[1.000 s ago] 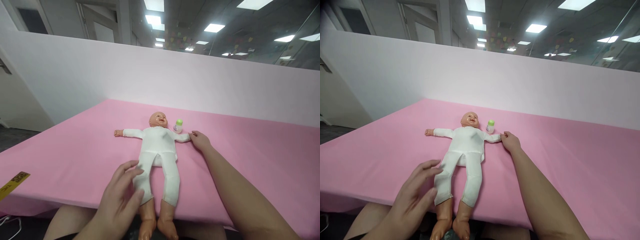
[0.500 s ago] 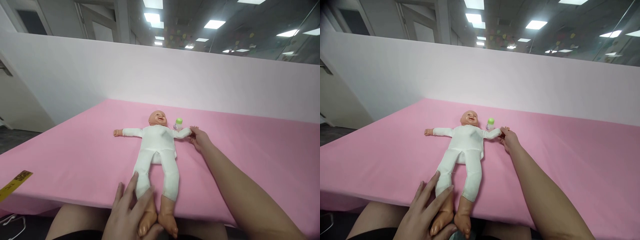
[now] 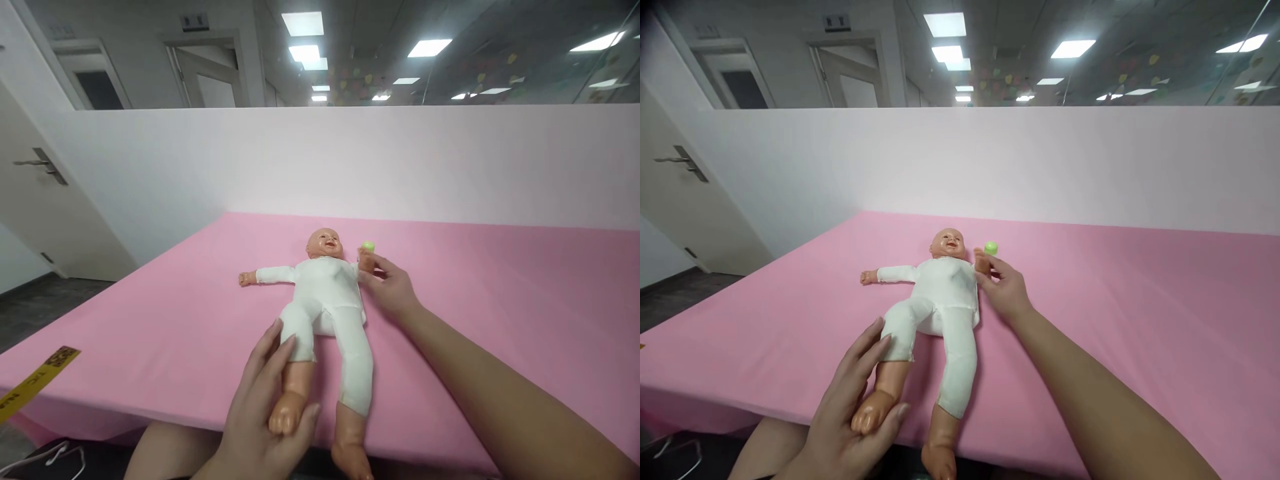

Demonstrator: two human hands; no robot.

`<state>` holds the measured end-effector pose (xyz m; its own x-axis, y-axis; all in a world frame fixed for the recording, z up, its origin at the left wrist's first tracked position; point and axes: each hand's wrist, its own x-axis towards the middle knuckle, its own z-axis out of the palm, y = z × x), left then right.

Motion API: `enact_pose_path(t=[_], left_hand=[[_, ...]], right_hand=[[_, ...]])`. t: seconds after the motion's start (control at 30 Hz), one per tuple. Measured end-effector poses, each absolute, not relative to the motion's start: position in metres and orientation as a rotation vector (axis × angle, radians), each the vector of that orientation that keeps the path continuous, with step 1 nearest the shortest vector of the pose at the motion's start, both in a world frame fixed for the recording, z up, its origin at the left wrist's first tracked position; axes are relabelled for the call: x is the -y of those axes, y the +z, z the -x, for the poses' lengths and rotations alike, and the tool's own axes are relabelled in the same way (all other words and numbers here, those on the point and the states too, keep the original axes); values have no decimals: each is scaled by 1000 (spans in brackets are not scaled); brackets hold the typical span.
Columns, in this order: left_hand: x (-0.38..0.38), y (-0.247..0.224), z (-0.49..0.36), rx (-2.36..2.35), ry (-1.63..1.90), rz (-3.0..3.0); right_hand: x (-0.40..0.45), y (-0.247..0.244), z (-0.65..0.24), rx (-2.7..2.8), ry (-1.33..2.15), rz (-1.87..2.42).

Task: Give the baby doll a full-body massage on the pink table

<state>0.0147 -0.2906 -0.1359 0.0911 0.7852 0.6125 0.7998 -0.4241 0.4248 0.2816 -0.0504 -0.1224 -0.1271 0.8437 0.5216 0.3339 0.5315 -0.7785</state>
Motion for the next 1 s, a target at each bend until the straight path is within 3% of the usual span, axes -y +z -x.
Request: enact_pose_path(t=[0.2,0.53,0.73,1.0], left_hand=[[230,-104,-12,1785,-1498,2313],[135,-88,-21,2283,-2068,2423],[152,-90,-22,2292,-2007,2407],[251,-98,-16,2104,-1839,2299]], right_hand=[[58,-131,-260,2201,155,861],[60,-128,-264,2323,130,901],[65,-123,-263,2266,153,905],[51,-125,-290,1762,456,1100]])
